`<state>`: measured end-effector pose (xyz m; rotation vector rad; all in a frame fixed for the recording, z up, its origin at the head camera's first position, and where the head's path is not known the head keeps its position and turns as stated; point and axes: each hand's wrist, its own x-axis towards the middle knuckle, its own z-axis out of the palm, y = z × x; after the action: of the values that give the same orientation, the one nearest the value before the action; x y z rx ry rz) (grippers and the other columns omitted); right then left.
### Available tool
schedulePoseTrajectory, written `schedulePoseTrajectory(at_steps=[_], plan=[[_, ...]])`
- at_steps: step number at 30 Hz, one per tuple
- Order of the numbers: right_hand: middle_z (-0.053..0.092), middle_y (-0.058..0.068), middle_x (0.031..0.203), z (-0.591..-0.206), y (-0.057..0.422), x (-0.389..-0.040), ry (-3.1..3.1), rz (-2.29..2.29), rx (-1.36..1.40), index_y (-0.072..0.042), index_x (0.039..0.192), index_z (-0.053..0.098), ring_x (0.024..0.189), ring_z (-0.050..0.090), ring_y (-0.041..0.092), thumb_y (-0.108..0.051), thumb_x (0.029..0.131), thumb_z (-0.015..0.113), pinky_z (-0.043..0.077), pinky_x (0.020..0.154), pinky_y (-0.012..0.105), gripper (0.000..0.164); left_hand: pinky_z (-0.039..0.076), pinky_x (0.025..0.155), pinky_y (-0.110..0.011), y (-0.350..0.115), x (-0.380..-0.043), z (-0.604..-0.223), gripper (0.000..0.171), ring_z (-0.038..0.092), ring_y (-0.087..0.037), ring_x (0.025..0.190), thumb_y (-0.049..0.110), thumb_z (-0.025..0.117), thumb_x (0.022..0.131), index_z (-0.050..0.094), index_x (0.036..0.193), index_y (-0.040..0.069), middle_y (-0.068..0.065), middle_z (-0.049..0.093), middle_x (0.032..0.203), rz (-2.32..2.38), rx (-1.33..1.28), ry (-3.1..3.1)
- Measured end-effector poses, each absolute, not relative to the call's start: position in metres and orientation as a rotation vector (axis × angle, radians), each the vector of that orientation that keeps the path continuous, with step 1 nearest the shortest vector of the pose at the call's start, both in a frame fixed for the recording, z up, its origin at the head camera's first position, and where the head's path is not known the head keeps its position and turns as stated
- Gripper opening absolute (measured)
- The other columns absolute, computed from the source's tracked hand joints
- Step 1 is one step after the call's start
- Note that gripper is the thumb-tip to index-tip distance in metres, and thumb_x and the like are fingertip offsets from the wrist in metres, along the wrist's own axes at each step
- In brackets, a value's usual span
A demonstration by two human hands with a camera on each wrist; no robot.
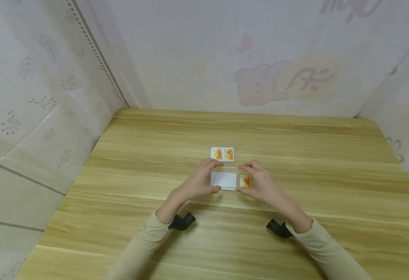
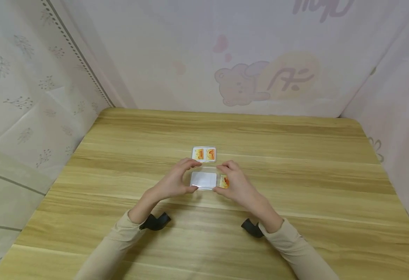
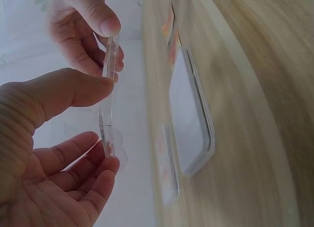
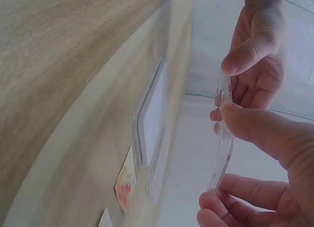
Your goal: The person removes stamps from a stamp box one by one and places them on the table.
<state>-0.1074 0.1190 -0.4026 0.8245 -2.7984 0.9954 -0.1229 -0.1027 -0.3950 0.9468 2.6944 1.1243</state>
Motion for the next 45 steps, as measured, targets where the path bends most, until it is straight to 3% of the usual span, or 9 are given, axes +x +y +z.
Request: schedulePoseTrajectory(at_steps=[13,45], plan=[[0.056,0.018,0.108,-0.41,0.107,-0.11,-2.8,1.026,0.886,0.012,0.115,0.058,0.092,0.056,0.03,-0.009,0.065,0.085,0.051,0.073,0.036,0.061,0.041,0.096,-0.045,-0.113,-0.12,-0.403,0.061,0.049,-0.031,0.113,0.001,0.08,0.065,0.054,0.119,-0.006,-0.016,0.056,0.119,1.102,0.921,2.706],[0.055,0.018,0.108,-0.42,0.098,-0.121,-2.979,0.975,0.808,0.011,0.114,0.058,0.093,0.054,0.026,-0.009,0.065,0.085,0.05,0.078,0.035,0.059,0.041,0.096,-0.042,-0.108,-0.132,-0.421,0.057,0.047,-0.03,0.112,-0.002,0.079,0.067,0.053,0.118,-0.006,-0.016,0.055,0.118,0.991,0.825,2.673]])
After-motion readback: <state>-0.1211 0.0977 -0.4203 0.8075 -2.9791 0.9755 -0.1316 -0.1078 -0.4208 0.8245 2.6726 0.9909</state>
